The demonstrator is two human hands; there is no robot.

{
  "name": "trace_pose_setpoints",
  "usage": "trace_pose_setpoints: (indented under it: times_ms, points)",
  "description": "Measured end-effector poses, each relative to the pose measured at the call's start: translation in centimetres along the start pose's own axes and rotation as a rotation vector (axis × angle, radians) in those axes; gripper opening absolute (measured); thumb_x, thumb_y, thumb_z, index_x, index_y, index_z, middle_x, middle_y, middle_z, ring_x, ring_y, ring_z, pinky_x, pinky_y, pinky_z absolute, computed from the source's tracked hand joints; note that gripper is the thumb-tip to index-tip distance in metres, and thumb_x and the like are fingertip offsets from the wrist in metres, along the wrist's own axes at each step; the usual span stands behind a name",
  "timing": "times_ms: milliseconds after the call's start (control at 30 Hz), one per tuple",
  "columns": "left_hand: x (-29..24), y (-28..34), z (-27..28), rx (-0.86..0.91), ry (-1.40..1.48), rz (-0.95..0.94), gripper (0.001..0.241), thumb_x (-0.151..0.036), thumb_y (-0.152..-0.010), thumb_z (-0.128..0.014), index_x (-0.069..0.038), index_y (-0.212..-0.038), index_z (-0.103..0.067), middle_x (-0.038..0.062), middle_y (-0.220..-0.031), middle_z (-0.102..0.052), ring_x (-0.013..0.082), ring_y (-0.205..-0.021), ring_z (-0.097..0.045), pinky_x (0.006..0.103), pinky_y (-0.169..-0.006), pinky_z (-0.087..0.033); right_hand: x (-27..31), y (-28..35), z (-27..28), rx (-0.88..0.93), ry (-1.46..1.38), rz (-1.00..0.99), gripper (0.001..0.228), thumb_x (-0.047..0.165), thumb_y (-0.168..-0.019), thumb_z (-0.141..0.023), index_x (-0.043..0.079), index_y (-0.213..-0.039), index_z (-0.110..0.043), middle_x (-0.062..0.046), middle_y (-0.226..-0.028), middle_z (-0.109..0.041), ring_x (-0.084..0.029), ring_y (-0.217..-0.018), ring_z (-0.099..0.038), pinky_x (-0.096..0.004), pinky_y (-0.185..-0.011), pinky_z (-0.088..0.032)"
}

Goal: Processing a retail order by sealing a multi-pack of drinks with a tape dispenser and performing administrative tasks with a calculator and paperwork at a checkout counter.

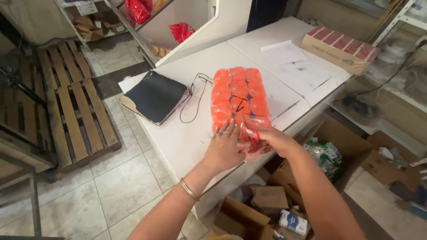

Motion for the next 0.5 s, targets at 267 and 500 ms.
trace_pose_setpoints:
  times_ms: [267, 500]
  points:
    - [2.0, -4.2, -4.8, -0.330, -0.204, -0.011, 0.095, -0.043, -0.086, -0.092, 0.000, -0.165, -0.062, 0.022, -0.162, -0.066, 0.0456, -0.152, -0.062, 0.0646, -0.119, -0.054, 0.2, -1.2, 0.5, 0.002, 0.034, 0.029, 0.051, 0.060, -0.091, -0.091, 0.013, -0.111, -0.083, -0.008, -0.083, -0.078, -0.025, -0.085, -0.082, -0.038, -0.074, -0.067]
    - [4.2, -3.5, -3.7, -0.527, -0.316, -0.348, 0.043, -0.030, -0.092, -0.079, -0.012, -0.130, -0.089, 0.012, -0.105, -0.087, 0.0383, -0.091, -0.085, 0.0533, -0.071, -0.066, -0.6, -0.6, -0.8, -0.011, 0.023, -0.037, 0.058, 0.060, -0.087, -0.091, 0.008, -0.109, -0.086, -0.016, -0.090, -0.083, -0.033, -0.097, -0.086, -0.041, -0.076, -0.066]
Point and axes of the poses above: each hand's wrist, its own y-axis away from the middle knuckle, its own z-axis out of the back of the hand, x = y × z, the point moved 3 cm from there along -y, towards the middle knuckle
